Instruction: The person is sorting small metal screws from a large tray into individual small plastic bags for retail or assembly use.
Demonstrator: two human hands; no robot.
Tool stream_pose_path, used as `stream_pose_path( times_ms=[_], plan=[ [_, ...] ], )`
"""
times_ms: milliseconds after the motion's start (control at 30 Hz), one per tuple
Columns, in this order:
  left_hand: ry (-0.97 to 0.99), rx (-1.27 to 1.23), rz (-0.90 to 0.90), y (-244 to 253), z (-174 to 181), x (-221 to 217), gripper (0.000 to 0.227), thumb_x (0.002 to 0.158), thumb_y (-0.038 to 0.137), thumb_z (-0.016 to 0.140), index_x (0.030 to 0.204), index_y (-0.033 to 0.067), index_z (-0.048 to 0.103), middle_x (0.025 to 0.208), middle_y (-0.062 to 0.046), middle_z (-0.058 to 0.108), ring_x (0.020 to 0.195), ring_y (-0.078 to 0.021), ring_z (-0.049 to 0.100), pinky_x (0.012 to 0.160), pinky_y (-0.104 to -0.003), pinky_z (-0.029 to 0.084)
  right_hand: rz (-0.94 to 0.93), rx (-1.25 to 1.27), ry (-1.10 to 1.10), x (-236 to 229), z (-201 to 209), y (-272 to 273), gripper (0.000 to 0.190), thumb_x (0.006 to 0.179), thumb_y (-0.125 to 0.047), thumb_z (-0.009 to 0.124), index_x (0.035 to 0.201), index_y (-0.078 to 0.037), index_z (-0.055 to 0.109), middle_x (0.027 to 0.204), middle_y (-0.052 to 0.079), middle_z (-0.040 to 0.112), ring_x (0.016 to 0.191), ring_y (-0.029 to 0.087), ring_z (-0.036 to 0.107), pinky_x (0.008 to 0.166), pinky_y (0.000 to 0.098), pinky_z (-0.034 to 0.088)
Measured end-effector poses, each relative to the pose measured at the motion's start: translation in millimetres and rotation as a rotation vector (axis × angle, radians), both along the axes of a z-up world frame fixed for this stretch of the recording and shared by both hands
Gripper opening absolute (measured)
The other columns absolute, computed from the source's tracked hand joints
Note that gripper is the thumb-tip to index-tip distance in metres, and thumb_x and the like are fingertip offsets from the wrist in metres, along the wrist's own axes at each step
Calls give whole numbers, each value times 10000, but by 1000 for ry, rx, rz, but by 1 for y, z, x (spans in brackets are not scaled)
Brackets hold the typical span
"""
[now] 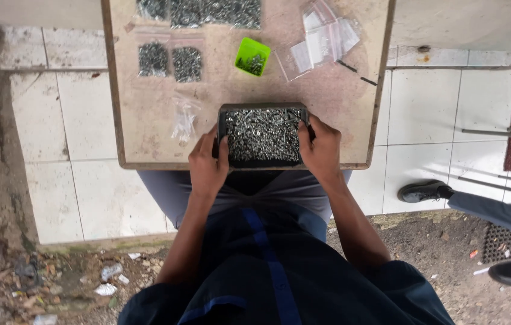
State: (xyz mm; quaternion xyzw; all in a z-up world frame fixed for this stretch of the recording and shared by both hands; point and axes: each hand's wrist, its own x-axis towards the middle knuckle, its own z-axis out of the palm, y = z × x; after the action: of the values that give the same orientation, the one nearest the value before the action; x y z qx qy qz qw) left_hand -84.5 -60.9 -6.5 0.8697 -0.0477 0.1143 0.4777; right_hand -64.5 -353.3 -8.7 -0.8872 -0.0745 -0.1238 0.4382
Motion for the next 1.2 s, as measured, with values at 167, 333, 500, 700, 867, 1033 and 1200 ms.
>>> stream_pose_path(
  times_ms=[167,333,500,700,867,1033,1200],
  plan=[
    [-52,-56,-8,-21,-7,12,314,1135,94,570,1411,-29,653,831,-121,682,594,-222,662,463,-345,514,-85,33,-9,-2,-2,-12,241,1112,-35,585,1261,45,757,571,135,613,397,168,528,368,326,386],
    [-97,4,-19,-44,-3,45,313,1139,109,577,1393,-42,680,765,-125,662,563,-213,646,472,-367,489,-68,-100,-3,24,-8,-40,197,1089,-50,621,1160,2,797,511,126,580,374,191,555,380,341,384],
    [-32,42,-113,-66,-9,29,326,1084,75,656,1382,-54,687,770,-162,708,589,-249,693,510,-370,528,-189,-67,154,5,13,-48,260,1093,-64,615,891,-69,779,565,88,638,465,129,531,446,325,412],
    [-130,164,-82,-49,9,78,196,1049,109,715,1212,34,795,760,-112,744,578,-188,700,508,-295,531,-176,-79,178,26,3,-79,217,1133,-70,613,1169,16,809,624,174,648,469,166,521,457,350,392],
    [-253,551,-88,-31,14,137,533,864,70,870,1368,204,757,1256,-65,562,1072,-290,586,780,-401,657,-199,-127,224,31,34,-64,216,1118,-152,637,1217,-30,784,658,88,626,573,173,558,544,338,461],
    [-371,614,-138,-27,-17,144,66,923,174,889,927,180,824,1123,-33,601,1065,-311,538,700,-426,607,-183,-263,90,30,35,-65,269,1083,-147,683,1273,35,737,957,151,762,743,248,671,726,406,552],
    [-337,588,-60,-21,-15,85,77,819,228,878,810,262,811,851,39,627,775,-196,662,620,-344,555,-149,-213,-98,22,51,-63,211,1129,-34,646,1324,1,719,1042,121,590,918,339,702,672,417,607]
  ],
)
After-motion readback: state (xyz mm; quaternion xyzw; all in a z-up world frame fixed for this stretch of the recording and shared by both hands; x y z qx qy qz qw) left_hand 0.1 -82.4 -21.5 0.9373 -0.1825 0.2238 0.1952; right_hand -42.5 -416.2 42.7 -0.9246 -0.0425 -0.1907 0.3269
